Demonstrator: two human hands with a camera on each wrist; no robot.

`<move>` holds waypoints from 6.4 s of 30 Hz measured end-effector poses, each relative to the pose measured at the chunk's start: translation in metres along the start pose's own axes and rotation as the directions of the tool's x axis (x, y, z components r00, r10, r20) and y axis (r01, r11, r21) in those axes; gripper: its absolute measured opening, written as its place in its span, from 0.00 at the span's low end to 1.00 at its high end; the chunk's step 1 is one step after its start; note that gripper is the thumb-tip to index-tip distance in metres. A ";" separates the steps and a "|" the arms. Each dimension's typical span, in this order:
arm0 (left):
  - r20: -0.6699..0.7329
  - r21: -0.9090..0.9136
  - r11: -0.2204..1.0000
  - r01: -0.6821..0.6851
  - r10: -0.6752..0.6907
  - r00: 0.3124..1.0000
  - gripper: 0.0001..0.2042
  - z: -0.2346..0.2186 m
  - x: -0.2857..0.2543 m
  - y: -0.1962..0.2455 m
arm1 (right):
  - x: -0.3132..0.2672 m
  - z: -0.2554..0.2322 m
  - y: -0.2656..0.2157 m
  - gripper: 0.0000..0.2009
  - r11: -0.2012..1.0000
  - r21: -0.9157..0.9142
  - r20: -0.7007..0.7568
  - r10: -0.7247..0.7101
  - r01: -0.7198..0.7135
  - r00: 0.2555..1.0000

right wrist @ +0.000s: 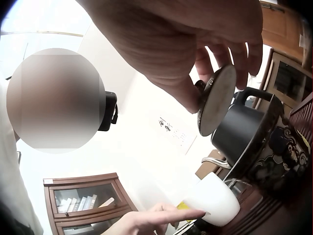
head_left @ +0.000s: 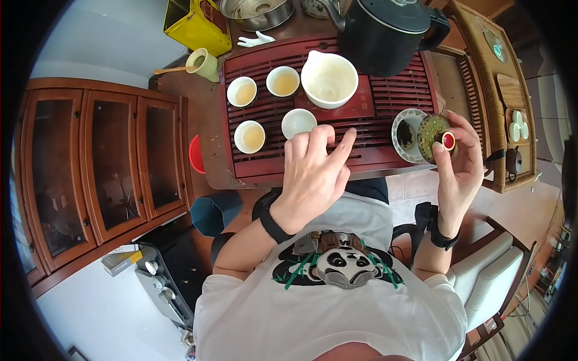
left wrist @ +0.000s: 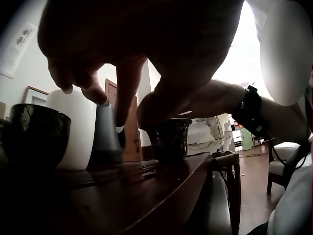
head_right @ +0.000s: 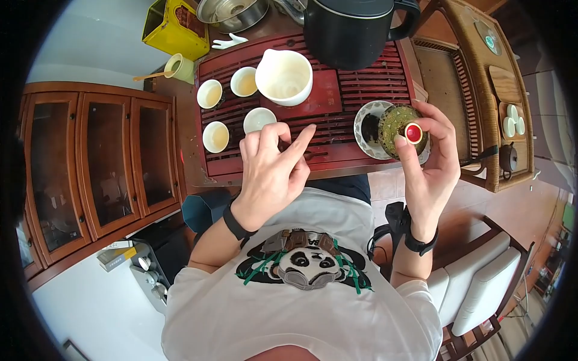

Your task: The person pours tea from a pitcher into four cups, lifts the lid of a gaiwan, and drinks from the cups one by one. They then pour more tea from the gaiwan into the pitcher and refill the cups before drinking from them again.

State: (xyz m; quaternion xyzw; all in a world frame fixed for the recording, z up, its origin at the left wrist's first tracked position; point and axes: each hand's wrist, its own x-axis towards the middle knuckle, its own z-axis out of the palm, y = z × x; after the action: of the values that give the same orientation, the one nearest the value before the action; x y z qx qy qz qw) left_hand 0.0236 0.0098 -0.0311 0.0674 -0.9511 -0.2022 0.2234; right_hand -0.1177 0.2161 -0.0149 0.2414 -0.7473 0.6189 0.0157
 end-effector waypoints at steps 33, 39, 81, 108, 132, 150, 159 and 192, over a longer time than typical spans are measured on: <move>-0.142 -0.212 0.829 0.517 -0.550 0.823 0.29 -0.032 -0.053 -0.096 | 0.000 0.000 0.005 0.14 0.996 0.086 -0.086 0.024 -0.016 0.996; -0.026 -0.644 0.627 0.438 -0.591 0.806 0.31 -0.048 -0.042 -0.062 | 0.002 -0.005 0.008 0.13 0.997 0.070 -0.130 0.027 -0.018 0.991; -0.015 -0.533 0.821 0.204 -0.251 0.968 0.33 -0.040 0.025 -0.010 | 0.003 -0.016 0.005 0.14 0.998 0.055 -0.152 0.031 -0.023 0.988; -0.097 -0.045 0.932 0.358 -0.361 0.927 0.34 -0.079 0.015 -0.118 | 0.000 -0.009 0.008 0.13 0.999 0.025 -0.074 0.028 -0.026 0.997; 0.173 -0.495 0.776 0.390 -0.352 0.920 0.28 -0.102 0.053 -0.058 | 0.002 -0.010 0.007 0.13 1.000 -0.024 -0.147 0.011 -0.015 0.989; 0.183 -0.320 0.946 -0.046 0.109 0.977 0.27 -0.002 0.076 0.026 | 0.003 -0.021 0.001 0.14 0.996 -0.079 -0.170 -0.051 0.038 0.984; 0.196 -0.214 0.931 -0.295 0.337 0.921 0.30 0.009 0.096 0.045 | 0.003 -0.024 0.001 0.14 0.995 -0.080 -0.180 -0.069 0.055 0.981; 0.157 -0.210 0.932 0.296 -0.267 0.951 0.31 -0.086 0.054 -0.135 | -0.001 -0.016 -0.001 0.12 0.999 0.015 -0.165 -0.044 0.047 0.985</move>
State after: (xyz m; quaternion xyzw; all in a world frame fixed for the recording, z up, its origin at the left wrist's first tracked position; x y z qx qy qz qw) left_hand 0.0198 -0.1556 0.0046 0.1637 -0.9138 -0.3452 0.1379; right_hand -0.1210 0.2312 -0.0103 0.2063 -0.7318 0.6433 0.0893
